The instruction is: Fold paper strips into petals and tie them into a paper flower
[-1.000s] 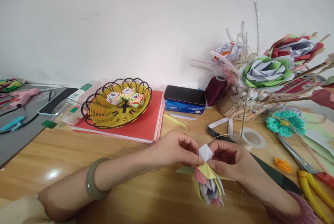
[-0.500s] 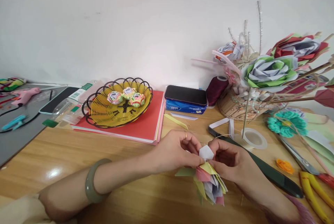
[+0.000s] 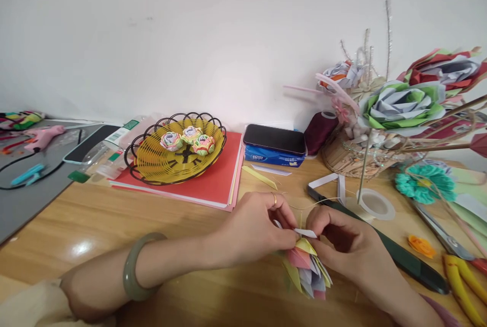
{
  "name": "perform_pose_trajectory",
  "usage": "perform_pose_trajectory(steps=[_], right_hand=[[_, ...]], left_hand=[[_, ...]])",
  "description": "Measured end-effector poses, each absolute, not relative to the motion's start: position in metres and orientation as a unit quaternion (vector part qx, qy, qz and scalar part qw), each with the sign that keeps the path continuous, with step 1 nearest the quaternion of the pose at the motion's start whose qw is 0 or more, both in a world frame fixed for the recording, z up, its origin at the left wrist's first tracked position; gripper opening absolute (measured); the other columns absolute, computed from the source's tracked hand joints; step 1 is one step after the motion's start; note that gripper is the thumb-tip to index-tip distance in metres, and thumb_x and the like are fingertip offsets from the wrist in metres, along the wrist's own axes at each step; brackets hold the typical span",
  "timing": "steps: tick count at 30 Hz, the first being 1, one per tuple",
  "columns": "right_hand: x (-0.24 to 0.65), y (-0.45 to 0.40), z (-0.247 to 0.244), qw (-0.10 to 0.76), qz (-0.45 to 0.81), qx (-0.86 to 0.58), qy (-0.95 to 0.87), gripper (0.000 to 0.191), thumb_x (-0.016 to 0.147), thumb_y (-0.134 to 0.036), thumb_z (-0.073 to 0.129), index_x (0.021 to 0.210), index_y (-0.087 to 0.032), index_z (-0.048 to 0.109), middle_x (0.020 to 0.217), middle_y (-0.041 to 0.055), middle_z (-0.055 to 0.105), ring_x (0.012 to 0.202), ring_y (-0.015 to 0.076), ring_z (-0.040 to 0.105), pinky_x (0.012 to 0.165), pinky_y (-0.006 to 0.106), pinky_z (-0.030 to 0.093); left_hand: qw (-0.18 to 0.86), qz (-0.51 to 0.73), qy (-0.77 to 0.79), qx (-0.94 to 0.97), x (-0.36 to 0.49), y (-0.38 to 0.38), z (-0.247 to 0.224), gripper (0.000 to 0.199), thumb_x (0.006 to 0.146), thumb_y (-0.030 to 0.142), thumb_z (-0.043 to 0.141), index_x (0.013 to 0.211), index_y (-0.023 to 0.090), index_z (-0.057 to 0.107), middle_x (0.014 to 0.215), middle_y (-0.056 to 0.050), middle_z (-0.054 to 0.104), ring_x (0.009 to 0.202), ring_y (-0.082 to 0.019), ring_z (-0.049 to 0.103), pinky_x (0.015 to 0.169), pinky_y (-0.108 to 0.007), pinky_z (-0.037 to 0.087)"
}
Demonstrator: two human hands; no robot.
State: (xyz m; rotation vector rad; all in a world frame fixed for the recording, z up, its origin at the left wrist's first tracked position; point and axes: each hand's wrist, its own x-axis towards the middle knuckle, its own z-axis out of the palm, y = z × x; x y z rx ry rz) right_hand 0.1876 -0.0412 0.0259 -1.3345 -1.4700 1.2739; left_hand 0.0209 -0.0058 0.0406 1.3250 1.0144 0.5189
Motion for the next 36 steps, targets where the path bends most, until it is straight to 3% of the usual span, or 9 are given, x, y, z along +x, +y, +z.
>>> perform_pose_trajectory(steps=[6, 10, 15, 18, 21, 25, 29, 32, 36], right_hand=[[0.193, -0.042, 0.023, 0.398, 0.424, -0.486, -0.653, 0.011, 0.076, -0.025, 0.057, 0.066, -0.020, 0.056, 0.065, 0.0010, 0.057, 0.061, 0.0139, 0.054, 0.056, 0.025, 0.044], [0.195, -0.041, 0.021, 0.431, 0.375, -0.442, -0.691, 0.004, 0.077, -0.022, 0.058, 0.073, -0.022, 0.059, 0.069, 0.0015, 0.062, 0.065, 0.0152, 0.058, 0.060, 0.026, 0.047], [0.199, -0.040, 0.017, 0.468, 0.311, -0.426, -0.709, 0.010, 0.079, -0.016, 0.056, 0.082, -0.025, 0.059, 0.075, 0.0005, 0.063, 0.070, 0.0145, 0.059, 0.061, 0.023, 0.048], [0.200, -0.040, 0.015, 0.485, 0.272, -0.418, -0.718, 0.016, 0.079, -0.011, 0.054, 0.085, -0.026, 0.057, 0.077, 0.0005, 0.061, 0.074, 0.0146, 0.058, 0.063, 0.024, 0.047], [0.201, -0.041, 0.016, 0.478, 0.246, -0.395, -0.745, 0.022, 0.079, -0.006, 0.050, 0.087, -0.026, 0.056, 0.080, 0.0017, 0.060, 0.075, 0.0155, 0.057, 0.065, 0.026, 0.046], [0.201, -0.042, 0.017, 0.462, 0.234, -0.377, -0.768, 0.024, 0.079, -0.005, 0.048, 0.088, -0.026, 0.056, 0.080, 0.0020, 0.060, 0.075, 0.0160, 0.059, 0.065, 0.027, 0.047], [0.200, -0.041, 0.017, 0.443, 0.198, -0.416, -0.769, 0.019, 0.079, -0.009, 0.050, 0.085, -0.026, 0.057, 0.090, 0.0035, 0.058, 0.082, 0.0175, 0.057, 0.069, 0.029, 0.046], [0.200, -0.041, 0.018, 0.474, 0.155, -0.478, -0.723, 0.016, 0.077, -0.015, 0.056, 0.090, -0.026, 0.055, 0.097, 0.0043, 0.053, 0.092, 0.0195, 0.052, 0.078, 0.032, 0.042], [0.200, -0.043, 0.025, 0.486, 0.199, -0.550, -0.649, 0.005, 0.080, -0.025, 0.053, 0.085, -0.024, 0.053, 0.080, 0.0008, 0.052, 0.074, 0.0152, 0.052, 0.063, 0.026, 0.043]], left_hand=[[0.552, 0.314, 0.411, 0.654, 0.021, -0.013, 0.039, 0.007, 0.061, 0.009, 0.056, 0.059, 0.015, 0.053, 0.064, 0.002, 0.052, 0.056, -0.007, 0.049, 0.048, -0.016, 0.038], [0.502, 0.393, 0.336, 0.693, 0.021, -0.015, 0.039, 0.012, 0.062, 0.004, 0.054, 0.061, 0.014, 0.061, 0.069, 0.000, 0.052, 0.058, -0.007, 0.050, 0.051, -0.018, 0.043], [0.586, 0.389, 0.257, 0.662, 0.018, -0.010, 0.044, 0.013, 0.070, 0.011, 0.056, 0.070, 0.014, 0.069, 0.087, -0.006, 0.058, 0.073, -0.012, 0.058, 0.070, -0.027, 0.048], [0.660, 0.401, 0.280, 0.570, 0.017, -0.005, 0.044, 0.015, 0.073, 0.020, 0.056, 0.081, 0.018, 0.068, 0.097, -0.005, 0.060, 0.081, -0.014, 0.057, 0.074, -0.027, 0.046], [0.721, 0.363, 0.334, 0.486, 0.019, 0.000, 0.042, 0.028, 0.072, 0.032, 0.059, 0.095, 0.016, 0.064, 0.094, -0.006, 0.062, 0.076, -0.013, 0.056, 0.068, -0.024, 0.044], [0.758, 0.307, 0.331, 0.471, 0.022, 0.001, 0.040, 0.036, 0.069, 0.043, 0.058, 0.081, 0.011, 0.065, 0.073, -0.004, 0.060, 0.066, -0.011, 0.053, 0.063, -0.023, 0.040], [0.715, 0.318, 0.349, 0.516, 0.023, -0.002, 0.038, 0.016, 0.061, 0.024, 0.068, 0.068, 0.012, 0.060, 0.069, -0.001, 0.058, 0.065, -0.011, 0.054, 0.064, -0.024, 0.042], [0.687, 0.376, 0.321, 0.532, 0.024, -0.003, 0.034, 0.013, 0.065, 0.022, 0.066, 0.067, 0.014, 0.056, 0.070, -0.001, 0.058, 0.063, -0.012, 0.057, 0.062, -0.027, 0.046], [0.510, 0.502, 0.285, 0.638, 0.021, -0.003, 0.031, 0.007, 0.068, 0.016, 0.065, 0.066, 0.014, 0.058, 0.074, -0.004, 0.061, 0.074, -0.014, 0.059, 0.069, -0.029, 0.047]])
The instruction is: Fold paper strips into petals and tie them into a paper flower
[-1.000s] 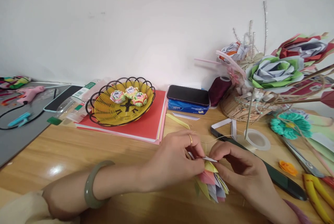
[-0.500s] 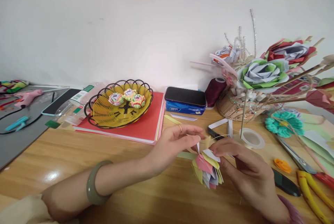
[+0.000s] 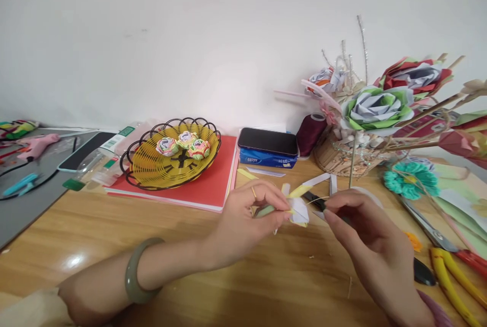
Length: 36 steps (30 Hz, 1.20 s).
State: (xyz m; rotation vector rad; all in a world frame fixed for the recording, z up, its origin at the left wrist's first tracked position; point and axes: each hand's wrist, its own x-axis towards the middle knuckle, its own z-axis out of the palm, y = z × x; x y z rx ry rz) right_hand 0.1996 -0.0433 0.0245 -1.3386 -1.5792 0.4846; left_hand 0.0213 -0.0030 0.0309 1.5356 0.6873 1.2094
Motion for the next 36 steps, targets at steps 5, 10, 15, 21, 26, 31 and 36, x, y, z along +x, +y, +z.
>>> perform_pose_trajectory(steps=[5, 10, 15, 21, 26, 31, 36], right_hand=[[0.193, -0.044, 0.029, 0.395, 0.370, -0.549, -0.637, 0.015, 0.079, -0.035, 0.054, 0.073, -0.021, 0.053, 0.064, -0.0022, 0.053, 0.058, 0.0121, 0.051, 0.053, 0.022, 0.042], [0.189, -0.043, 0.029, 0.394, 0.420, -0.560, -0.596, 0.021, 0.075, -0.040, 0.057, 0.069, -0.020, 0.054, 0.064, -0.0016, 0.052, 0.060, 0.0128, 0.049, 0.052, 0.022, 0.040], [0.191, -0.041, 0.031, 0.396, 0.424, -0.549, -0.601, 0.021, 0.078, -0.039, 0.054, 0.067, -0.021, 0.052, 0.064, -0.0025, 0.047, 0.060, 0.0120, 0.044, 0.052, 0.022, 0.037], [0.195, -0.040, 0.027, 0.413, 0.436, -0.523, -0.605, 0.022, 0.081, -0.038, 0.050, 0.068, -0.021, 0.049, 0.066, -0.0020, 0.045, 0.062, 0.0125, 0.042, 0.054, 0.022, 0.037], [0.197, -0.040, 0.025, 0.438, 0.444, -0.505, -0.597, 0.021, 0.083, -0.037, 0.049, 0.069, -0.021, 0.048, 0.067, -0.0017, 0.043, 0.063, 0.0130, 0.042, 0.055, 0.023, 0.037], [0.197, -0.041, 0.022, 0.458, 0.485, -0.455, -0.590, 0.018, 0.086, -0.036, 0.046, 0.074, -0.022, 0.049, 0.071, -0.0015, 0.052, 0.070, 0.0144, 0.050, 0.064, 0.026, 0.040], [0.196, -0.041, 0.024, 0.455, 0.489, -0.460, -0.584, 0.021, 0.086, -0.038, 0.045, 0.073, -0.021, 0.048, 0.065, -0.0015, 0.056, 0.064, 0.0141, 0.052, 0.062, 0.027, 0.041]], left_hand=[[0.271, 0.537, 0.214, 0.770, 0.018, -0.002, 0.026, 0.009, 0.071, 0.007, 0.059, 0.074, 0.016, 0.058, 0.075, -0.004, 0.061, 0.073, -0.012, 0.057, 0.068, -0.028, 0.047], [0.202, 0.521, 0.212, 0.802, 0.019, -0.002, 0.022, 0.011, 0.072, 0.005, 0.055, 0.078, 0.014, 0.059, 0.076, -0.005, 0.058, 0.073, -0.012, 0.054, 0.065, -0.026, 0.048], [0.229, 0.531, 0.214, 0.787, 0.021, -0.001, 0.019, 0.010, 0.076, 0.006, 0.054, 0.078, 0.015, 0.057, 0.079, -0.004, 0.058, 0.076, -0.012, 0.055, 0.068, -0.026, 0.048], [0.281, 0.533, 0.220, 0.767, 0.021, -0.003, 0.014, 0.011, 0.077, 0.007, 0.053, 0.080, 0.019, 0.053, 0.084, -0.003, 0.061, 0.081, -0.012, 0.056, 0.071, -0.027, 0.046], [0.339, 0.517, 0.238, 0.749, 0.020, -0.006, 0.011, 0.012, 0.079, 0.008, 0.051, 0.080, 0.020, 0.049, 0.090, -0.003, 0.059, 0.086, -0.013, 0.055, 0.072, -0.028, 0.046], [0.376, 0.515, 0.230, 0.735, 0.020, -0.007, 0.010, 0.010, 0.081, 0.011, 0.049, 0.080, 0.020, 0.048, 0.095, -0.004, 0.057, 0.090, -0.013, 0.054, 0.073, -0.028, 0.046], [0.427, 0.516, 0.219, 0.710, 0.021, -0.007, 0.008, 0.008, 0.082, 0.012, 0.048, 0.081, 0.020, 0.047, 0.096, -0.004, 0.057, 0.092, -0.013, 0.054, 0.075, -0.028, 0.045]])
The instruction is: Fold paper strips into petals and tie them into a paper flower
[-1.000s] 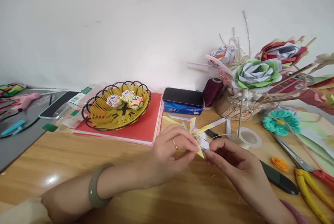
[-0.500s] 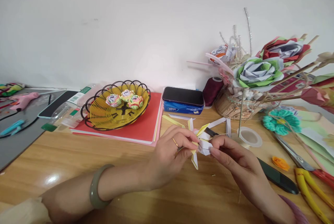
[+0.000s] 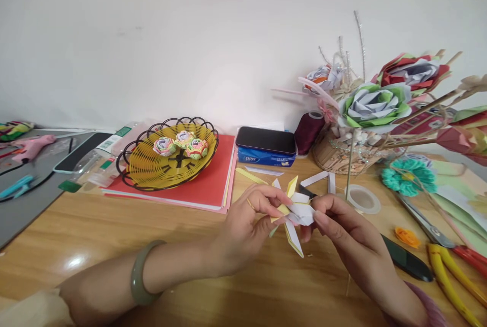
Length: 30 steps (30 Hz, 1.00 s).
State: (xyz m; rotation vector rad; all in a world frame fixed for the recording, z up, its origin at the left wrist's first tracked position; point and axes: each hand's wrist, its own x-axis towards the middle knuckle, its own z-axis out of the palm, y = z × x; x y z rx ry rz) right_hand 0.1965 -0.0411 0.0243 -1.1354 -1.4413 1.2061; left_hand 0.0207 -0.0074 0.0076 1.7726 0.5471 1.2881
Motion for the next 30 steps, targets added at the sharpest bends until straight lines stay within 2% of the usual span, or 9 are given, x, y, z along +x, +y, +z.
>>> perform_pose_trajectory(steps=[5, 12, 19, 23, 25, 27, 30], right_hand=[[0.195, -0.041, 0.027, 0.459, 0.468, -0.477, -0.585, 0.024, 0.085, -0.039, 0.047, 0.070, -0.020, 0.048, 0.059, -0.0017, 0.053, 0.057, 0.0132, 0.050, 0.055, 0.025, 0.040], [0.195, -0.043, 0.024, 0.471, 0.525, -0.443, -0.554, 0.022, 0.088, -0.036, 0.043, 0.072, -0.021, 0.045, 0.055, -0.0040, 0.050, 0.054, 0.0131, 0.054, 0.054, 0.026, 0.039], [0.194, -0.042, 0.021, 0.489, 0.568, -0.413, -0.517, 0.021, 0.086, -0.035, 0.046, 0.073, -0.020, 0.047, 0.054, -0.0044, 0.049, 0.053, 0.0138, 0.056, 0.053, 0.027, 0.040], [0.197, -0.039, 0.023, 0.457, 0.587, -0.438, -0.505, 0.023, 0.084, -0.037, 0.048, 0.070, -0.019, 0.047, 0.050, -0.0047, 0.049, 0.048, 0.0123, 0.053, 0.049, 0.025, 0.039], [0.200, -0.037, 0.024, 0.464, 0.552, -0.477, -0.503, 0.027, 0.083, -0.037, 0.049, 0.063, -0.019, 0.047, 0.046, -0.0046, 0.046, 0.043, 0.0103, 0.046, 0.044, 0.024, 0.035], [0.204, -0.035, 0.026, 0.512, 0.476, -0.510, -0.501, 0.031, 0.082, -0.037, 0.050, 0.057, -0.019, 0.047, 0.044, -0.0046, 0.042, 0.042, 0.0095, 0.039, 0.043, 0.023, 0.031], [0.207, -0.034, 0.027, 0.552, 0.379, -0.530, -0.520, 0.026, 0.081, -0.036, 0.052, 0.061, -0.020, 0.052, 0.049, -0.0037, 0.041, 0.047, 0.0108, 0.037, 0.044, 0.024, 0.030]], left_hand=[[0.475, 0.513, 0.215, 0.682, 0.022, -0.008, 0.008, 0.006, 0.083, 0.015, 0.048, 0.079, 0.019, 0.047, 0.095, -0.004, 0.056, 0.092, -0.013, 0.053, 0.076, -0.028, 0.045], [0.563, 0.498, 0.224, 0.621, 0.023, -0.008, 0.012, 0.006, 0.083, 0.019, 0.049, 0.078, 0.018, 0.046, 0.094, -0.005, 0.056, 0.092, -0.013, 0.053, 0.074, -0.026, 0.045], [0.593, 0.488, 0.248, 0.590, 0.023, -0.008, 0.014, 0.010, 0.081, 0.023, 0.051, 0.076, 0.017, 0.045, 0.094, -0.006, 0.059, 0.087, -0.014, 0.056, 0.073, -0.027, 0.045], [0.620, 0.480, 0.271, 0.558, 0.023, -0.005, 0.016, 0.012, 0.079, 0.024, 0.054, 0.075, 0.016, 0.047, 0.095, -0.005, 0.057, 0.080, -0.012, 0.056, 0.067, -0.024, 0.047], [0.649, 0.471, 0.294, 0.520, 0.023, 0.000, 0.018, 0.015, 0.077, 0.026, 0.057, 0.074, 0.015, 0.047, 0.094, -0.004, 0.057, 0.073, -0.010, 0.056, 0.062, -0.022, 0.047], [0.686, 0.443, 0.314, 0.484, 0.024, 0.006, 0.020, 0.019, 0.073, 0.028, 0.060, 0.072, 0.014, 0.048, 0.087, -0.003, 0.059, 0.063, -0.007, 0.054, 0.055, -0.020, 0.045], [0.735, 0.390, 0.345, 0.435, 0.026, 0.012, 0.021, 0.026, 0.065, 0.029, 0.068, 0.066, 0.013, 0.048, 0.071, -0.001, 0.060, 0.058, -0.007, 0.053, 0.052, -0.017, 0.042]])
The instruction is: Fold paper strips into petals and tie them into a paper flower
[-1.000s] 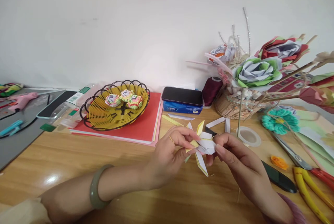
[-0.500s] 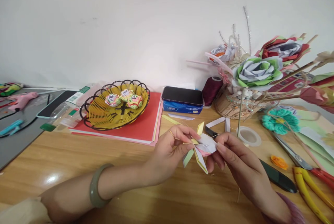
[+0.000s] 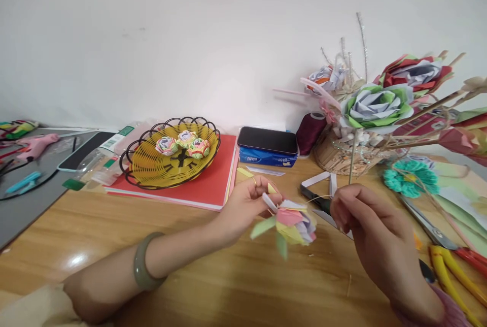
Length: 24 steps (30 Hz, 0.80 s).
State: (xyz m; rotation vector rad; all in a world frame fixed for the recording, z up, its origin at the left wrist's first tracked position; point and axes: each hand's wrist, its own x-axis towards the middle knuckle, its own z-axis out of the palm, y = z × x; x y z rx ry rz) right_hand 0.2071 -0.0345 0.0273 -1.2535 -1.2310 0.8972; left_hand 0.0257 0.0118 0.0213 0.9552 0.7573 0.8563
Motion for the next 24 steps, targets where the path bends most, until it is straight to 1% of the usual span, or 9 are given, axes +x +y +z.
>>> perform_pose_trajectory(steps=[3, 5, 7, 10, 13, 17, 20, 22, 24], right_hand=[[0.208, -0.037, 0.026, 0.514, 0.321, -0.541, -0.583, 0.015, 0.080, -0.035, 0.054, 0.076, -0.023, 0.060, 0.060, -0.0015, 0.048, 0.055, 0.0127, 0.043, 0.048, 0.024, 0.035], [0.207, -0.039, 0.025, 0.480, 0.299, -0.540, -0.624, 0.014, 0.081, -0.034, 0.053, 0.083, -0.025, 0.063, 0.067, -0.0003, 0.052, 0.060, 0.0135, 0.047, 0.052, 0.025, 0.038], [0.205, -0.040, 0.027, 0.451, 0.301, -0.525, -0.657, 0.016, 0.082, -0.033, 0.052, 0.087, -0.027, 0.065, 0.072, 0.0002, 0.055, 0.064, 0.0138, 0.051, 0.056, 0.025, 0.041], [0.198, -0.041, 0.034, 0.404, 0.348, -0.490, -0.690, 0.018, 0.081, -0.032, 0.053, 0.092, -0.028, 0.066, 0.076, 0.0012, 0.057, 0.069, 0.0146, 0.054, 0.059, 0.025, 0.044], [0.190, -0.042, 0.041, 0.378, 0.394, -0.464, -0.698, 0.016, 0.078, -0.032, 0.057, 0.088, -0.027, 0.068, 0.069, 0.0009, 0.056, 0.060, 0.0131, 0.053, 0.051, 0.023, 0.043], [0.184, -0.043, 0.044, 0.386, 0.384, -0.465, -0.699, 0.011, 0.075, -0.030, 0.060, 0.074, -0.024, 0.069, 0.061, 0.0002, 0.055, 0.053, 0.0119, 0.050, 0.047, 0.023, 0.040], [0.185, -0.043, 0.042, 0.397, 0.365, -0.481, -0.691, 0.011, 0.075, -0.030, 0.059, 0.075, -0.023, 0.068, 0.063, 0.0009, 0.055, 0.053, 0.0124, 0.049, 0.046, 0.023, 0.039], [0.187, -0.042, 0.038, 0.412, 0.334, -0.493, -0.690, 0.010, 0.076, -0.029, 0.059, 0.078, -0.024, 0.067, 0.066, 0.0015, 0.056, 0.056, 0.0130, 0.051, 0.046, 0.024, 0.040], [0.190, -0.042, 0.034, 0.433, 0.287, -0.492, -0.698, 0.009, 0.077, -0.026, 0.059, 0.082, -0.024, 0.066, 0.067, 0.0010, 0.056, 0.058, 0.0130, 0.052, 0.047, 0.023, 0.041]], left_hand=[[0.771, 0.338, 0.363, 0.399, 0.027, 0.013, 0.023, 0.028, 0.055, 0.024, 0.074, 0.063, 0.012, 0.051, 0.062, 0.002, 0.060, 0.055, -0.007, 0.054, 0.054, -0.018, 0.042], [0.786, 0.299, 0.366, 0.399, 0.028, 0.012, 0.025, 0.024, 0.053, 0.021, 0.075, 0.062, 0.011, 0.055, 0.059, 0.002, 0.060, 0.053, -0.007, 0.054, 0.054, -0.019, 0.042], [0.796, 0.261, 0.363, 0.407, 0.028, 0.011, 0.026, 0.019, 0.052, 0.018, 0.074, 0.061, 0.011, 0.059, 0.057, 0.002, 0.060, 0.052, -0.007, 0.053, 0.054, -0.019, 0.042], [0.809, 0.216, 0.345, 0.425, 0.026, 0.010, 0.025, 0.015, 0.052, 0.013, 0.070, 0.066, 0.012, 0.064, 0.058, 0.002, 0.061, 0.053, -0.007, 0.053, 0.055, -0.018, 0.041], [0.804, 0.190, 0.324, 0.462, 0.026, 0.009, 0.022, 0.015, 0.054, 0.009, 0.065, 0.069, 0.013, 0.067, 0.059, 0.003, 0.062, 0.054, -0.006, 0.052, 0.055, -0.017, 0.039], [0.786, 0.165, 0.327, 0.498, 0.026, 0.009, 0.022, 0.016, 0.056, 0.009, 0.064, 0.071, 0.013, 0.067, 0.063, 0.002, 0.062, 0.057, -0.007, 0.052, 0.056, -0.017, 0.039], [0.761, 0.208, 0.343, 0.509, 0.025, 0.012, 0.027, 0.021, 0.061, 0.013, 0.062, 0.082, 0.014, 0.066, 0.077, -0.002, 0.065, 0.066, -0.010, 0.056, 0.060, -0.020, 0.042], [0.702, 0.275, 0.370, 0.544, 0.023, 0.013, 0.030, 0.018, 0.068, 0.016, 0.057, 0.083, 0.014, 0.066, 0.083, -0.004, 0.065, 0.073, -0.012, 0.057, 0.066, -0.023, 0.044], [0.620, 0.328, 0.373, 0.607, 0.019, 0.014, 0.032, 0.017, 0.073, 0.019, 0.052, 0.080, 0.014, 0.066, 0.086, -0.006, 0.065, 0.081, -0.015, 0.057, 0.074, -0.028, 0.045]])
